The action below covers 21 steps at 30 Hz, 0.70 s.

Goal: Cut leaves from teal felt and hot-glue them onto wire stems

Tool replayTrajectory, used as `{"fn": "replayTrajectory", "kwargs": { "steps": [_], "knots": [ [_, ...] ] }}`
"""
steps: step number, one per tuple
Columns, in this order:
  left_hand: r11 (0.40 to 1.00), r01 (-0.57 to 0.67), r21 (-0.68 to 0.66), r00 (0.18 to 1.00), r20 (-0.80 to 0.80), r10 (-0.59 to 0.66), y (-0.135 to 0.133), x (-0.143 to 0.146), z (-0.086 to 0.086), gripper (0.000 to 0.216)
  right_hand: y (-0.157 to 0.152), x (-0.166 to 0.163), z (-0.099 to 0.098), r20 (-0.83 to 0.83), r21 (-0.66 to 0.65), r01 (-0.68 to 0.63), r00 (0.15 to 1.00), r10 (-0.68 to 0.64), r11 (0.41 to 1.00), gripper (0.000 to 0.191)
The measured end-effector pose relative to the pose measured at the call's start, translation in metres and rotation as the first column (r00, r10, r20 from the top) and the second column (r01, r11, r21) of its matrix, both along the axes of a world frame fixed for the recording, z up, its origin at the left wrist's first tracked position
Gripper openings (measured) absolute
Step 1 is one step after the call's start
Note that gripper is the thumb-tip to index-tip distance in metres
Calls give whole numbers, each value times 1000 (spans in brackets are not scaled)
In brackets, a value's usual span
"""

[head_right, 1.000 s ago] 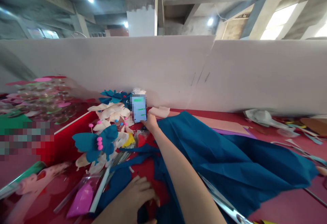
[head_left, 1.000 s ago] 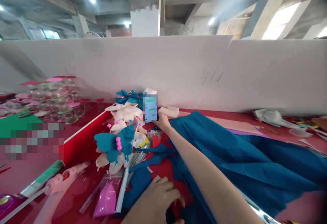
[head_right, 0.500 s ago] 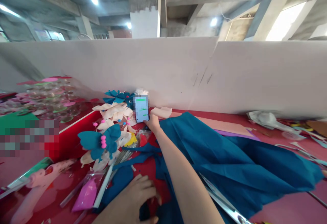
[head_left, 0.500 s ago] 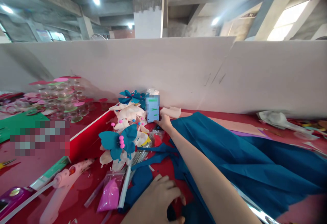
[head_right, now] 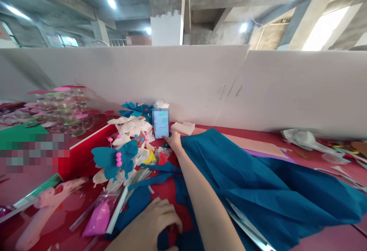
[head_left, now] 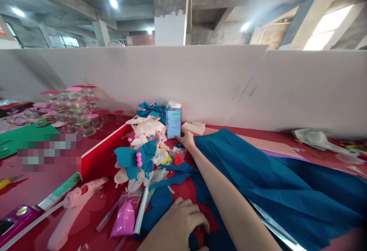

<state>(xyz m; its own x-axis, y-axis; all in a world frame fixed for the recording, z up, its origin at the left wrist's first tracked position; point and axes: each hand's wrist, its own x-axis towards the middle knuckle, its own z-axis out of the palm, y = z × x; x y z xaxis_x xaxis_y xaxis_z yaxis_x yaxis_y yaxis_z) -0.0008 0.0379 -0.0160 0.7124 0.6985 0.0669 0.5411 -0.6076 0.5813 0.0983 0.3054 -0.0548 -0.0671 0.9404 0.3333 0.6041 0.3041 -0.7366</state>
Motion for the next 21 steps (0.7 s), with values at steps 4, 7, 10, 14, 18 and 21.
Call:
{"fn": "replayTrajectory", "kwargs": {
  "steps": [4, 7, 10, 14, 18, 21],
  "knots": [
    [1000, 18, 11, 1000, -7, -18, 2, -1, -3, 28, 0, -1, -2, -18, 8, 5, 1000, -5, 1000, 27],
    [999, 31, 30, 999, -24, -30, 3, -1, -6, 28, 1, -2, -4, -22, 7, 3, 1000, -3, 1000, 28],
    [999, 38, 33, 999, -27, -37, 4, -1, -8, 27, 1, -2, -4, -19, 5, 5, 1000, -5, 1000, 28],
    [1000, 19, 9, 999, -28, -19, 3, 0, -6, 29, 1, -2, -2, -10, -2, 12, 1000, -13, 1000, 28],
    [1000, 5, 1, 1000, -24, -5, 2, 1, -3, 28, 1, -3, 0, 1, -8, 22, 1000, -22, 1000, 32],
    [1000, 1, -1, 1000, -23, -1, 1, 1, -3, 27, 0, -4, 0, 11, -14, 27, 1000, -27, 1000, 33]
  ]
}}
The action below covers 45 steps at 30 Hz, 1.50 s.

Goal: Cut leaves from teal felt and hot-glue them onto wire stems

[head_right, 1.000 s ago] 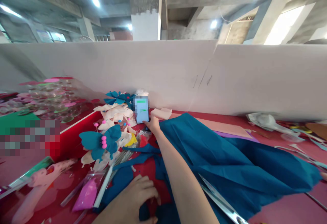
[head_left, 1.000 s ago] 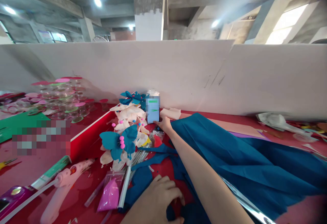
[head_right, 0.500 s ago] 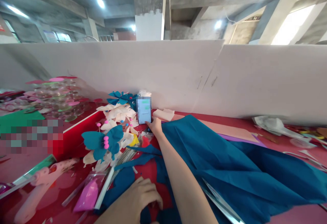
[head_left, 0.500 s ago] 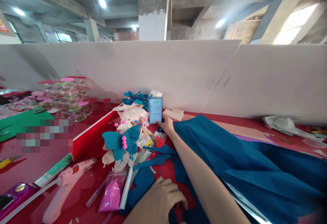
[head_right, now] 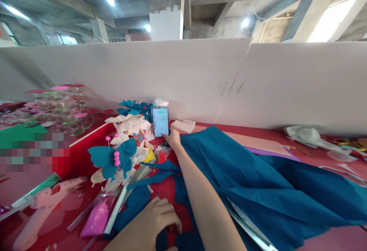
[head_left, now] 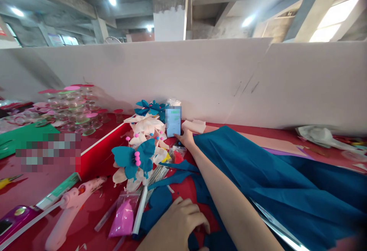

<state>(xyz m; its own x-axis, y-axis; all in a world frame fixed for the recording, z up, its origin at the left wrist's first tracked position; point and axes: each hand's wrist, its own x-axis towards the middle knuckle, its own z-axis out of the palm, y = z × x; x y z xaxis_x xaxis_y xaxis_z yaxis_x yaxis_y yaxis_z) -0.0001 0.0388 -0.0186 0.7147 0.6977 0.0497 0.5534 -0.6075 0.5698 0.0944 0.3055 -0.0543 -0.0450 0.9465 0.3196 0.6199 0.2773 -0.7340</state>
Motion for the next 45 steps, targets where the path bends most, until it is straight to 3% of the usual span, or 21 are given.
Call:
{"fn": "replayTrajectory", "kwargs": {
  "steps": [18, 27, 33, 45],
  "knots": [
    [999, 29, 40, 999, -22, -28, 10, 2, -28, 48, 2, -1, -4, -31, 1, -39, 999, 39, 999, 33],
    [999, 19, 45, 1000, -26, -18, 12, 1, -39, 35, 2, 0, -5, -15, 15, -49, 999, 49, 999, 32],
    [998, 32, 50, 999, -40, -31, 11, 0, -38, 39, 3, 0, -7, 1, 30, -49, 999, 49, 998, 34],
    [984, 39, 171, 999, 20, -44, 13, -1, -58, 42, 5, 0, -10, 9, 38, -52, 999, 51, 998, 33]
  ]
}}
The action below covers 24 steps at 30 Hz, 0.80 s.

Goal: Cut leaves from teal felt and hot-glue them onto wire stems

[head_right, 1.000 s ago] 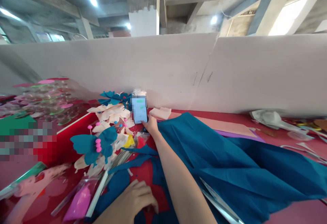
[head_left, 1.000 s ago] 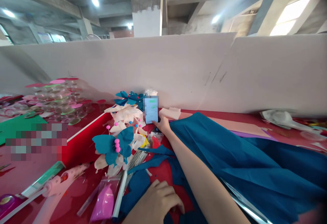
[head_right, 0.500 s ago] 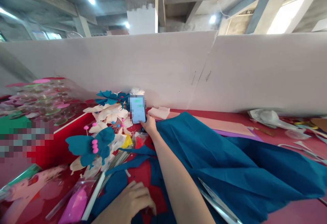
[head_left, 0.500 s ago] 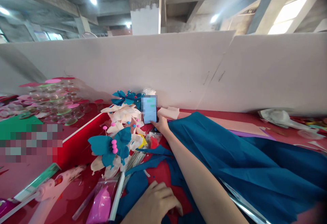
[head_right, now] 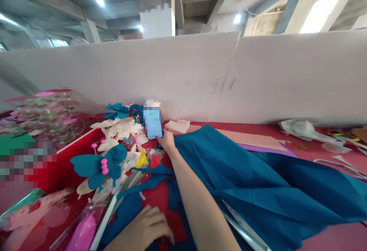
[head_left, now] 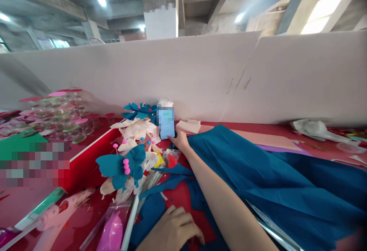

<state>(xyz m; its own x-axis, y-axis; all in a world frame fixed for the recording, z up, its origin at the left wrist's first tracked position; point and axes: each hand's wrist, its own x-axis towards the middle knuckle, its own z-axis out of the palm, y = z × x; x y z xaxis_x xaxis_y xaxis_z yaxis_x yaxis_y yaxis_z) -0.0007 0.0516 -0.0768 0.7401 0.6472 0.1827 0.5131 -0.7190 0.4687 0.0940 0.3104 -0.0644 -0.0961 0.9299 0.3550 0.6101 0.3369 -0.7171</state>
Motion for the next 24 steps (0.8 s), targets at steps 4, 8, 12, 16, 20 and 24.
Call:
{"fn": "replayTrajectory", "kwargs": {
  "steps": [4, 8, 12, 16, 20, 24],
  "knots": [
    [1000, -10, 17, 1000, 23, 10, 0, -1, -3, 37, 0, 0, 0, 3, -5, 3, 1000, -3, 1000, 32],
    [1000, -20, 1, 1000, -5, 20, -1, 0, -2, 24, 0, 0, -1, 2, -9, 6, 1000, -6, 1000, 31],
    [1000, -19, -10, 999, -36, 19, -1, 1, 2, 25, 1, 1, -1, 1, -2, 0, 1000, 0, 1000, 34],
    [1000, 6, -1, 999, -34, -6, -1, 0, 10, 25, 0, 1, 0, 6, 8, -2, 1000, 2, 1000, 33],
    [1000, 22, -14, 998, -56, -23, -2, 1, 16, 24, -1, 1, 2, 10, 2, -5, 1000, 5, 1000, 34],
    [1000, 12, 8, 997, -74, -11, -2, 2, 16, 21, -3, 1, 4, 14, -6, -5, 1000, 5, 1000, 35]
  ]
}}
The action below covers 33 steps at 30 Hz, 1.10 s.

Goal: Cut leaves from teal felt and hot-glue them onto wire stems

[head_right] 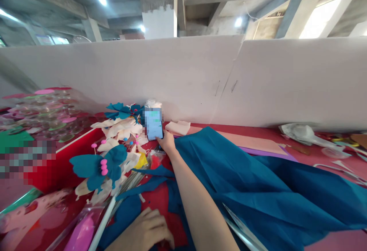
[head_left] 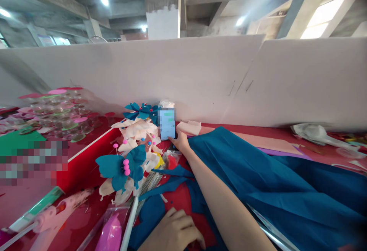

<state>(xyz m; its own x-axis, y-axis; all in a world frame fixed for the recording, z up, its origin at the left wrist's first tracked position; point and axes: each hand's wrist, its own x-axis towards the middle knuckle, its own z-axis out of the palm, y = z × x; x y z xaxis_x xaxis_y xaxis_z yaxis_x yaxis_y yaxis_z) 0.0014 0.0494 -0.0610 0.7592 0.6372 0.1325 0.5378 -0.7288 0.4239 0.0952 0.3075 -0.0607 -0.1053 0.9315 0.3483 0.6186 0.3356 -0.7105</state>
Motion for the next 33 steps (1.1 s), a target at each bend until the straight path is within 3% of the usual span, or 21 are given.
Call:
{"fn": "replayTrajectory", "kwargs": {
  "steps": [6, 14, 24, 33],
  "knots": [
    [1000, 6, 22, 1000, 23, -7, 2, 0, 0, 29, -2, 0, 2, 2, 4, 2, 1000, -2, 1000, 34],
    [999, 3, 37, 999, 46, -4, 5, 1, -19, 34, 3, 0, -3, -2, 19, -10, 1000, 10, 1000, 35],
    [999, -15, -39, 999, 52, 17, -7, -7, 20, 31, 3, 0, -3, -4, 19, -12, 1000, 12, 1000, 35],
    [998, -36, -44, 997, 68, 39, -9, -6, 25, 31, 4, 0, -4, -1, 9, -8, 1000, 8, 1000, 35]
  ]
}}
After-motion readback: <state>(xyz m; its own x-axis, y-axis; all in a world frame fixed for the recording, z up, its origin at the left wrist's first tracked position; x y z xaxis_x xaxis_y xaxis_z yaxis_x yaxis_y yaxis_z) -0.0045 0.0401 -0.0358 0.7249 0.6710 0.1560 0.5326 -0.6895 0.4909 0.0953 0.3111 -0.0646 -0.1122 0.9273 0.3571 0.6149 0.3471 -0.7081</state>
